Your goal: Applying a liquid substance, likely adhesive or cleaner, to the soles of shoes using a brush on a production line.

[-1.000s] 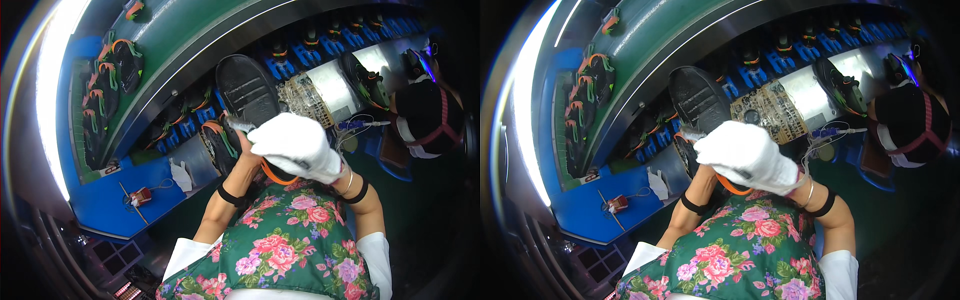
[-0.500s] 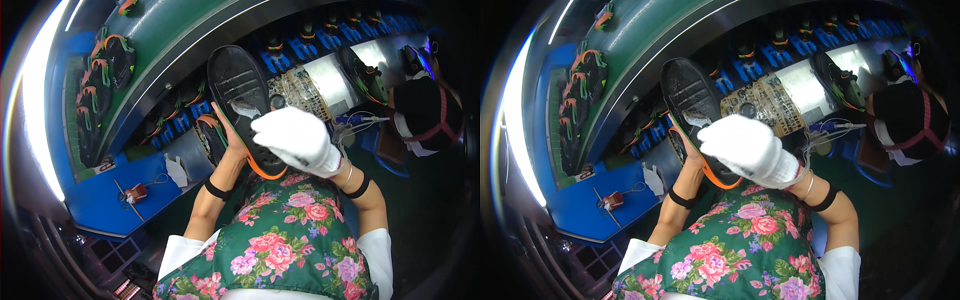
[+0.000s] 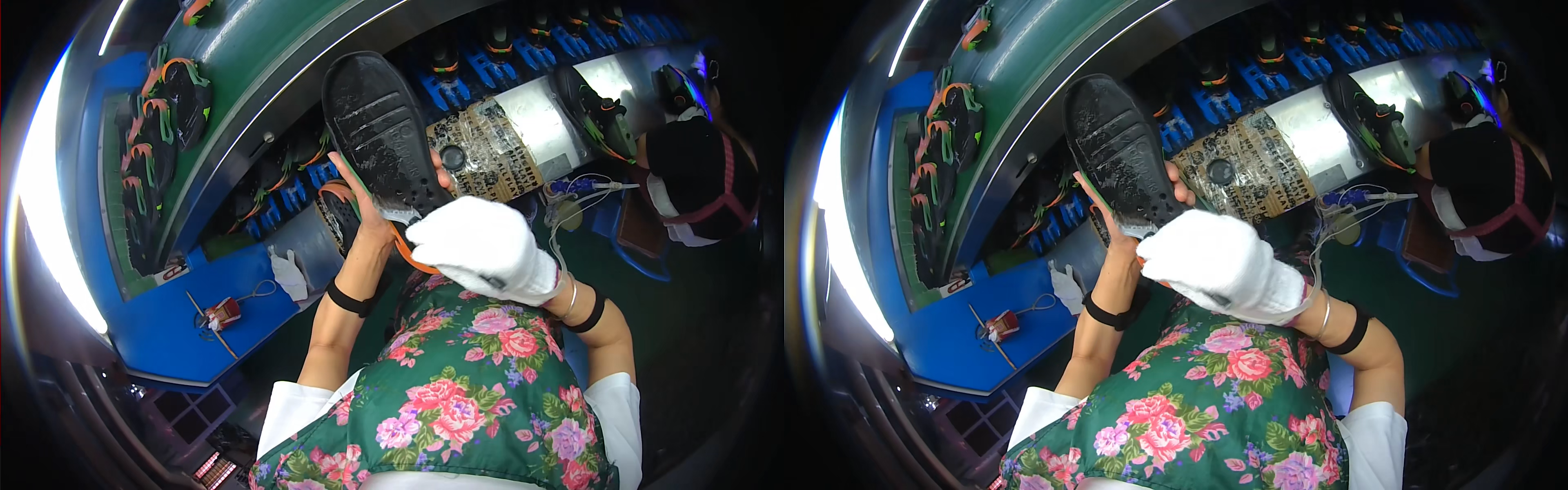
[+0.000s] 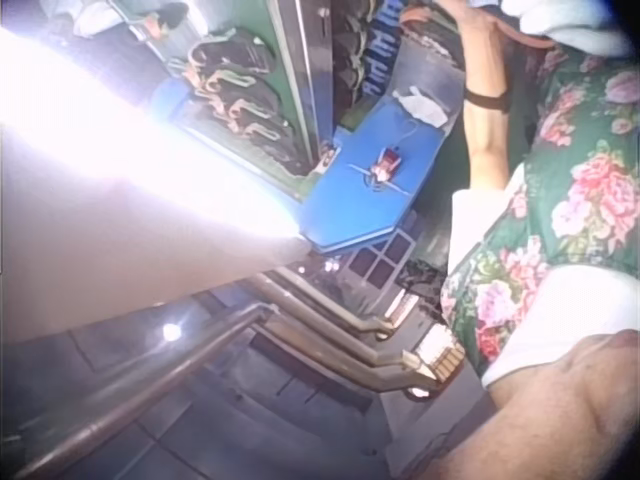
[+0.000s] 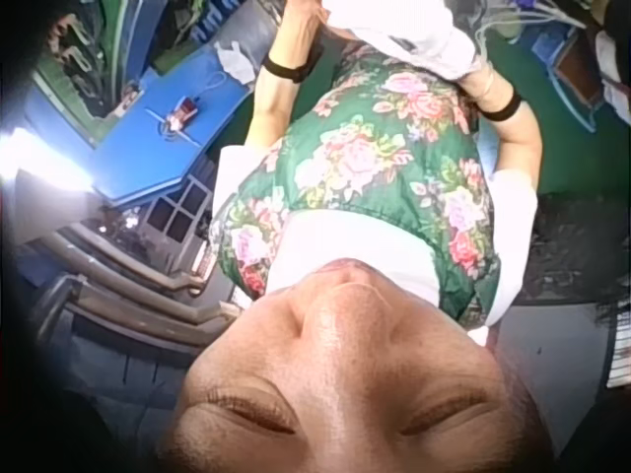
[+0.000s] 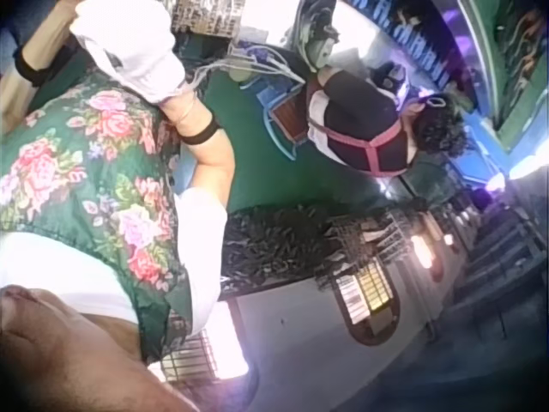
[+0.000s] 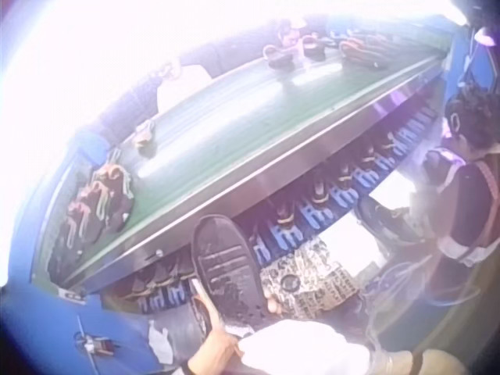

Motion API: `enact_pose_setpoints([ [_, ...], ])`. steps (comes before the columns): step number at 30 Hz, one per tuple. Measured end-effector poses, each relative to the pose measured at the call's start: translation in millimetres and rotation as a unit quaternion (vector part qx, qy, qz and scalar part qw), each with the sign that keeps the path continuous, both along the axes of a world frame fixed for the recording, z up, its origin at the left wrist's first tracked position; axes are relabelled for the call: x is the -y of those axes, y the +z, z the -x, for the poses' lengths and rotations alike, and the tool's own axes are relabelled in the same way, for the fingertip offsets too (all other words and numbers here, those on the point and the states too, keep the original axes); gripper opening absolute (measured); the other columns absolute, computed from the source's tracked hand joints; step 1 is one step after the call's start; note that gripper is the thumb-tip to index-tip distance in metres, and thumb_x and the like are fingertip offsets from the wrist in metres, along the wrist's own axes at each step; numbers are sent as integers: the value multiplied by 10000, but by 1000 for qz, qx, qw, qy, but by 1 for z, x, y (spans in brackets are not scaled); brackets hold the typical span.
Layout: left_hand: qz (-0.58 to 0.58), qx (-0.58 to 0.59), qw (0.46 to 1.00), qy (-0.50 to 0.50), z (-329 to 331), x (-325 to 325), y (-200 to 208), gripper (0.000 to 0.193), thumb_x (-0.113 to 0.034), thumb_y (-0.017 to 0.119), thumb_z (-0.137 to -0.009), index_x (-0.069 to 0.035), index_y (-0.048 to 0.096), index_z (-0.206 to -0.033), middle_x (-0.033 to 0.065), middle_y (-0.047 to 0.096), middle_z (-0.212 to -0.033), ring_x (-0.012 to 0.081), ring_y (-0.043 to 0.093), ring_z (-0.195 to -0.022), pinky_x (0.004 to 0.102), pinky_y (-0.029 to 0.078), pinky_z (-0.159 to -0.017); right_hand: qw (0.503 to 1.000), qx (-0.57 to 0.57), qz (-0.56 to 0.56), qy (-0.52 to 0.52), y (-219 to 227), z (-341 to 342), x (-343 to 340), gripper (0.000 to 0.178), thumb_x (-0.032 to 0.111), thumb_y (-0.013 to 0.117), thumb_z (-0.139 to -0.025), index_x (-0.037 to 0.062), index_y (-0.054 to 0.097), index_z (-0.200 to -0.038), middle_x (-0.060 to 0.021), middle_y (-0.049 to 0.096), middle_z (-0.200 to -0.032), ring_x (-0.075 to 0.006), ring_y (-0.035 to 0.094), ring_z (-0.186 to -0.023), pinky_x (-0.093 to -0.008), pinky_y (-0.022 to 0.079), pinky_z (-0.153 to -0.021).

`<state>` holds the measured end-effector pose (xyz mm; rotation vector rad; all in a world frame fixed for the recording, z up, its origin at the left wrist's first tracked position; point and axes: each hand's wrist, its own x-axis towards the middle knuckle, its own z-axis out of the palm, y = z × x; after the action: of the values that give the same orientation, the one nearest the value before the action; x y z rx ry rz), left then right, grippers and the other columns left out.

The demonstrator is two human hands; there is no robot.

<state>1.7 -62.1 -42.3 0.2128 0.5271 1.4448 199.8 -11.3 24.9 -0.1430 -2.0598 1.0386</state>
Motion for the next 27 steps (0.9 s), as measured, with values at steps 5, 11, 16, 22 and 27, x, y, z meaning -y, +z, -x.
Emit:
enact_pose_setpoints([
  [5, -30, -24, 999, 4, 5, -7, 1, 1225, -1033, 225, -742, -10, 541, -1338, 196, 667, -1073, 372, 706, -932, 506, 601, -817, 999, 10, 21, -47, -9, -4, -1, 273, 38, 801, -780, 63, 787, -1051, -128, 777, -1056, -303, 747, -970, -392, 588, -838],
  [11, -53, -32, 998, 8, 8, -12, 7, 1225, -1035, 219, -741, -20, 522, -1356, 204, 662, -1066, 377, 703, -922, 503, 600, -802, 1000, -3, 13, -13, -2, -2, 3, 283, 33, 798, -776, 83, 785, -1054, -86, 770, -1037, -261, 741, -940, -364, 601, -818],
  [16, -69, -33, 997, 16, 10, -16, 9, 1227, -1057, 283, -704, 22, 598, -1196, 170, 670, -1027, 319, 648, -894, 479, 523, -859, 999, 5, 43, -22, -8, -9, -5, 287, 26, 778, -790, 106, 788, -1066, -86, 771, -1077, -276, 737, -952, -374, 590, -824],
  [22, -93, -52, 994, 12, 15, -20, 10, 1243, -1065, 286, -688, 20, 587, -1212, 153, 662, -1075, 306, 637, -875, 472, 513, -831, 994, -6, 112, 7, -9, -8, 3, 258, 19, 786, -784, 92, 793, -1032, -94, 776, -1066, -271, 739, -953, -372, 588, -830],
  [27, -86, -34, 996, -4, 19, -22, 14, 1301, -1063, 155, -697, 3, 560, -1322, 214, 675, -1016, 367, 694, -893, 493, 572, -830, 999, 3, 39, -21, -10, -7, 6, 195, 11, 815, -756, 66, 788, -942, -119, 782, -1012, -290, 753, -926, -375, 585, -802],
])
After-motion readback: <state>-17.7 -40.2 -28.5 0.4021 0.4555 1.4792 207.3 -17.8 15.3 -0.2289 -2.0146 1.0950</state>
